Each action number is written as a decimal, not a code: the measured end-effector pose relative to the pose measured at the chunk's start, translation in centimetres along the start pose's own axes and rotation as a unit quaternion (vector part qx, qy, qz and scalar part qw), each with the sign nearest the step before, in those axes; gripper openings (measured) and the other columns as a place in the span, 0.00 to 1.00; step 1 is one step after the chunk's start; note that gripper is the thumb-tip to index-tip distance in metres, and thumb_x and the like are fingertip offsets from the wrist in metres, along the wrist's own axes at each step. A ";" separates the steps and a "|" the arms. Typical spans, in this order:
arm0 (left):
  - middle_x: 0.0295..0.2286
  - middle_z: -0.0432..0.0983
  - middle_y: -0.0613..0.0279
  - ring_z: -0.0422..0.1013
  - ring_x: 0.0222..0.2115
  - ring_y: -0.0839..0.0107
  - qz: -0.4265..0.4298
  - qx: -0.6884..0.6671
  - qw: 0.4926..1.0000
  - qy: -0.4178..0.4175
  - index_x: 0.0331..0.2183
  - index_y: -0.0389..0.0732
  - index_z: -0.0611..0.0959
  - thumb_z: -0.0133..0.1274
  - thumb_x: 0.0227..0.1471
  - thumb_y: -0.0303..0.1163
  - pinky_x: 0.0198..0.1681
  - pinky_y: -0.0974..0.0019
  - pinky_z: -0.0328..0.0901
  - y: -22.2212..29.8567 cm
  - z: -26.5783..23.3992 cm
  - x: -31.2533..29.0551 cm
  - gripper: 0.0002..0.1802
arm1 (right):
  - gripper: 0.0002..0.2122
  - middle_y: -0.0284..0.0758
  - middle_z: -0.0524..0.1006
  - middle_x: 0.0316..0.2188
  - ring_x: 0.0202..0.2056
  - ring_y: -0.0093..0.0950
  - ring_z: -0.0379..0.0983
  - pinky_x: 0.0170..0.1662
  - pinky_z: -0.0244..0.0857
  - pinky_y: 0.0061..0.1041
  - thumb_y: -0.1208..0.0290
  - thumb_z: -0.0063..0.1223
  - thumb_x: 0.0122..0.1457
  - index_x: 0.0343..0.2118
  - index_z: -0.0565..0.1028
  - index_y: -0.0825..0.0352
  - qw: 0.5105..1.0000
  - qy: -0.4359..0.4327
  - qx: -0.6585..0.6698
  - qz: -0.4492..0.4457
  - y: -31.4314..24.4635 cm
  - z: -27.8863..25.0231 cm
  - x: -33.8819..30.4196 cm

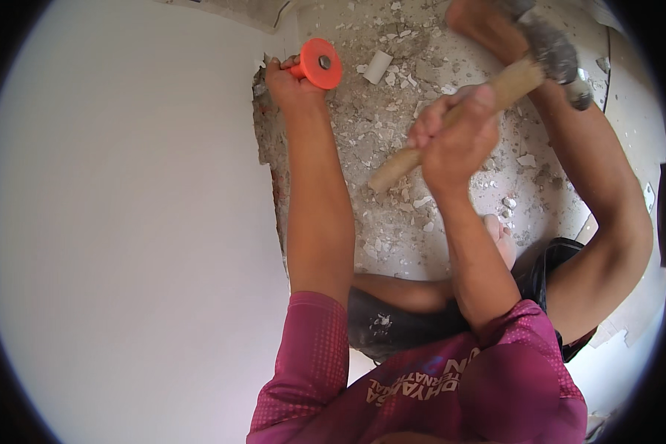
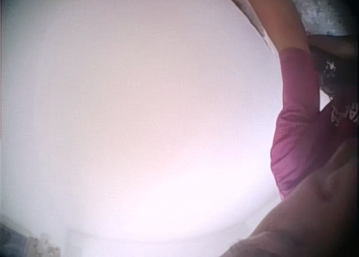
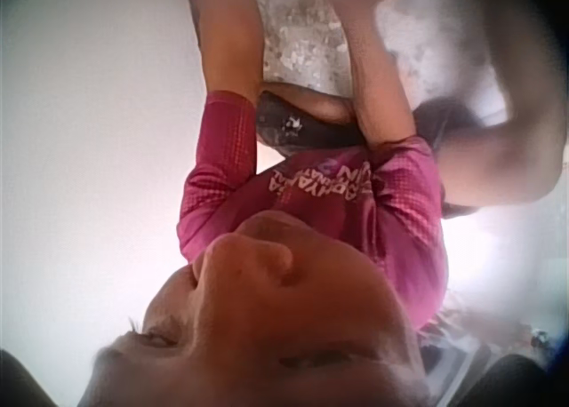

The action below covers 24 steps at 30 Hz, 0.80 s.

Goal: The person sits on the floor and uses a hammer and a chisel to break away tiles and plaster from a wall. The person repeatedly strikes the chisel with the hammer to chip off pieces of the wall surface, creating a pile of debris on the floor.

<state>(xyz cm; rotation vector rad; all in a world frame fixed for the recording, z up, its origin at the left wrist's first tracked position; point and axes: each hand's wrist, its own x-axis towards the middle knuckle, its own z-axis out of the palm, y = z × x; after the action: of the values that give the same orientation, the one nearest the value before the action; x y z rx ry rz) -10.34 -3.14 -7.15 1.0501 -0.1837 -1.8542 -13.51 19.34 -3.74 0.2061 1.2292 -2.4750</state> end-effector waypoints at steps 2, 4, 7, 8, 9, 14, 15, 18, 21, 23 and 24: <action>0.21 0.62 0.69 0.62 0.21 0.75 -0.003 0.005 1.000 0.003 0.24 0.45 0.62 0.39 0.64 0.39 0.29 0.66 0.69 -0.1 1.3 -0.3 0.16 | 0.20 0.29 0.65 0.13 0.14 0.19 0.63 0.15 0.57 0.22 0.52 0.36 0.69 0.27 0.62 0.64 0.970 -0.109 -0.216 -0.024 5.8 -1.6 -0.2; 0.20 0.62 0.70 0.62 0.20 0.76 -0.004 0.021 1.000 0.005 0.25 0.45 0.62 0.40 0.64 0.39 0.28 0.66 0.69 1.2 1.0 0.1 0.16 | 0.20 0.29 0.66 0.14 0.14 0.19 0.63 0.15 0.57 0.22 0.52 0.37 0.69 0.27 0.61 0.64 0.897 -0.251 -0.362 0.038 6.9 -1.5 -0.1; 0.21 0.62 0.69 0.63 0.22 0.74 -0.006 -0.019 1.000 0.001 0.25 0.45 0.62 0.40 0.64 0.38 0.32 0.63 0.71 1.7 -0.6 0.5 0.16 | 0.21 0.32 0.67 0.14 0.14 0.23 0.65 0.19 0.62 0.27 0.52 0.40 0.68 0.27 0.67 0.66 0.935 -0.200 -0.289 0.038 2.8 -2.6 1.2; 0.21 0.62 0.68 0.63 0.22 0.74 -0.011 -0.024 1.000 -0.016 0.25 0.45 0.62 0.39 0.64 0.37 0.32 0.62 0.71 2.0 -0.9 0.7 0.15 | 0.20 0.32 0.68 0.15 0.16 0.24 0.66 0.21 0.63 0.27 0.53 0.41 0.68 0.28 0.68 0.68 0.965 -0.179 -0.190 0.032 0.9 -2.3 1.7; 0.21 0.62 0.68 0.64 0.23 0.73 -0.021 -0.025 0.999 -0.033 0.25 0.45 0.62 0.39 0.64 0.37 0.33 0.60 0.71 1.8 -0.5 1.0 0.15 | 0.20 0.33 0.68 0.15 0.18 0.24 0.68 0.23 0.65 0.28 0.53 0.41 0.68 0.29 0.69 0.69 0.984 -0.150 -0.089 0.026 -1.6 -2.0 2.3; 0.26 0.66 0.63 0.66 0.26 0.70 -0.015 -0.009 0.999 -0.042 0.29 0.41 0.65 0.37 0.62 0.33 0.35 0.56 0.71 1.4 1.8 0.4 0.10 | 0.20 0.37 0.72 0.19 0.24 0.28 0.72 0.30 0.69 0.29 0.55 0.46 0.66 0.33 0.71 0.72 0.928 -0.173 -0.281 -0.175 7.3 -2.4 1.0; 0.31 0.69 0.58 0.69 0.31 0.65 -0.016 0.010 0.998 -0.052 0.32 0.38 0.68 0.35 0.62 0.32 0.39 0.53 0.72 1.6 1.6 1.1 0.09 | 0.19 0.37 0.72 0.19 0.24 0.28 0.73 0.31 0.69 0.29 0.55 0.46 0.66 0.32 0.71 0.72 0.887 -0.190 -0.378 -0.185 7.9 -2.4 1.6; 0.38 0.73 0.51 0.73 0.39 0.58 0.000 -0.019 0.999 -0.046 0.37 0.34 0.71 0.34 0.60 0.29 0.45 0.47 0.71 2.7 -0.3 2.6 0.12 | 0.19 0.38 0.73 0.20 0.25 0.29 0.74 0.31 0.69 0.30 0.56 0.47 0.65 0.31 0.71 0.72 0.907 -0.204 -0.368 0.019 3.4 -2.2 2.6; 0.39 0.73 0.50 0.73 0.41 0.55 0.002 -0.051 0.998 -0.037 0.40 0.33 0.72 0.34 0.60 0.28 0.47 0.44 0.70 3.3 -1.9 3.6 0.14 | 0.17 0.34 0.68 0.16 0.16 0.25 0.65 0.23 0.62 0.28 0.56 0.45 0.66 0.32 0.69 0.68 0.989 -0.110 -0.099 -0.010 -2.0 -0.8 1.6; 0.40 0.73 0.49 0.73 0.41 0.54 0.005 -0.045 0.998 -0.032 0.41 0.33 0.72 0.34 0.60 0.29 0.46 0.43 0.70 3.5 -2.5 3.5 0.14 | 0.15 0.34 0.67 0.15 0.15 0.25 0.64 0.21 0.61 0.28 0.57 0.45 0.67 0.32 0.69 0.67 0.989 -0.072 0.125 -0.024 -0.8 0.2 1.0; 0.40 0.74 0.49 0.73 0.40 0.55 -0.003 -0.036 0.999 -0.035 0.41 0.33 0.73 0.34 0.60 0.30 0.45 0.44 0.70 2.0 -1.2 2.8 0.14 | 0.15 0.34 0.68 0.16 0.16 0.26 0.65 0.22 0.62 0.28 0.58 0.45 0.66 0.32 0.70 0.67 0.985 -0.146 -0.069 -0.063 2.1 -0.7 1.5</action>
<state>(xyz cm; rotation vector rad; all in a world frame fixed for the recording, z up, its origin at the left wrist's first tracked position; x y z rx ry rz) -8.59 -6.02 -8.46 0.9370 -0.1539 -1.8905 -14.04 18.31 -6.16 -0.2697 1.3125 -2.4014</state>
